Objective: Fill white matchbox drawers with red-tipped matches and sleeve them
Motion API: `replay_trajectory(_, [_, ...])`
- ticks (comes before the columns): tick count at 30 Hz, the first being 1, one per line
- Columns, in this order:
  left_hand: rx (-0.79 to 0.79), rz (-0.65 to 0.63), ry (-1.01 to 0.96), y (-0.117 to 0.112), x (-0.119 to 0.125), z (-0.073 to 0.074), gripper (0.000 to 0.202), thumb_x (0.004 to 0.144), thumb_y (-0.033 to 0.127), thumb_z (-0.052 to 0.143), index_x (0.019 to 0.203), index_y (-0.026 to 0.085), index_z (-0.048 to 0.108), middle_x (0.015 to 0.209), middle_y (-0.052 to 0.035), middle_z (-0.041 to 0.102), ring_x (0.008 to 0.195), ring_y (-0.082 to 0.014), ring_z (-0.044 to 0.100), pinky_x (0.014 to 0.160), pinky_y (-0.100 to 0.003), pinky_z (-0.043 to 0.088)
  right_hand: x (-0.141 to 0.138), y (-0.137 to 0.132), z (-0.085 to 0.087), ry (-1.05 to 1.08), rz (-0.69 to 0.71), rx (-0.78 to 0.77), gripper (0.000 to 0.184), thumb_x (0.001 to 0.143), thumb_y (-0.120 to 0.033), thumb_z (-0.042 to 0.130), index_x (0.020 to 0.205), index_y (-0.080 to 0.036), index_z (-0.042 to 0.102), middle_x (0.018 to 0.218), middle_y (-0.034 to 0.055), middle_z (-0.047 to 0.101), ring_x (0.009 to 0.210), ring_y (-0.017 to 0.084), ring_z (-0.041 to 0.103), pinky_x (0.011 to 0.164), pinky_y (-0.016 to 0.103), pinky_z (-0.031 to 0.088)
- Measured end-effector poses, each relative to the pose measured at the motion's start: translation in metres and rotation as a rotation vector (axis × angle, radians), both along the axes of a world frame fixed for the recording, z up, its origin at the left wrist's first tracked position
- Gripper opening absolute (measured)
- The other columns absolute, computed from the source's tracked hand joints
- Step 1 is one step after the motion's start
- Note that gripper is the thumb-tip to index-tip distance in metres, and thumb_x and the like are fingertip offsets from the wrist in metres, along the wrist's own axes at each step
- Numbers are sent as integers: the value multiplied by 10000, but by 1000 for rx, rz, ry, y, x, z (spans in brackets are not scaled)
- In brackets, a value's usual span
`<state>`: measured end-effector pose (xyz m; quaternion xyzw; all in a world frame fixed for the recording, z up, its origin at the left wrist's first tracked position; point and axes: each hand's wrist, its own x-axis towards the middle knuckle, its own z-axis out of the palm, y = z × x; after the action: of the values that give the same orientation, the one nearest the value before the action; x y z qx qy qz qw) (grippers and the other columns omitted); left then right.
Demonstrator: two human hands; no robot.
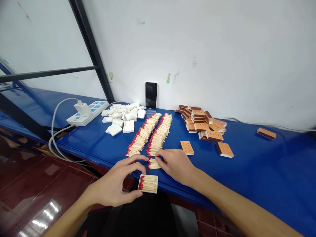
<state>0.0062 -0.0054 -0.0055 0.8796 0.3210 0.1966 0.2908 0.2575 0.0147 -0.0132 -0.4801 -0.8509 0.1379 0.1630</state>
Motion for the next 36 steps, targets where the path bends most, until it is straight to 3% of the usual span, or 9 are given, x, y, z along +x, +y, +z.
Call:
replay_trajectory(5, [14, -9, -17, 1, 1, 1, 365, 735, 237, 761, 1054, 271, 586, 1409, -32, 517, 1285, -257, 533, 1092, -347, 407, 2, -3, 4, 56, 36, -22, 296, 1027, -361, 457, 998, -205, 708, 802, 26, 715, 681, 158, 621, 630, 259, 370])
replay_trajectory(12, [30, 7, -22, 0, 1, -1, 378, 716, 210, 761, 1048, 273, 593, 1396, -31, 532, 1275, -264, 545, 1088, -351, 421, 8, -3, 1, 73, 40, -54, 321, 946, -475, 618, 1109, -234, 756, 614, -29, 602, 534, 116, 511, 552, 245, 307])
replay_trajectory(19, [35, 5, -35, 0, 2, 0, 361, 735, 222, 753, 1056, 268, 593, 1367, -38, 557, 1247, -261, 561, 1076, -347, 430, 6, -3, 5, 98, 9, -138, 309, 872, -431, 720, 1108, -237, 768, 607, -39, 587, 544, 110, 512, 548, 233, 302])
replay_trajectory(28, [45, 26, -2, -1, 2, -1, 342, 752, 242, 746, 1058, 273, 596, 1369, -34, 556, 1248, -263, 565, 1067, -349, 441, 4, -5, 11, 145, 2, -153, 192, 895, -389, 686, 964, -237, 780, 558, -54, 520, 515, 100, 462, 534, 232, 293])
replay_trajectory(36, [45, 21, -3, 0, 2, -2, 341, 759, 249, 744, 1067, 271, 599, 1391, -41, 546, 1267, -268, 553, 1084, -359, 431, 5, -4, 7, 159, 19, -146, 190, 931, -391, 651, 948, -247, 774, 568, -51, 525, 524, 102, 462, 536, 234, 294])
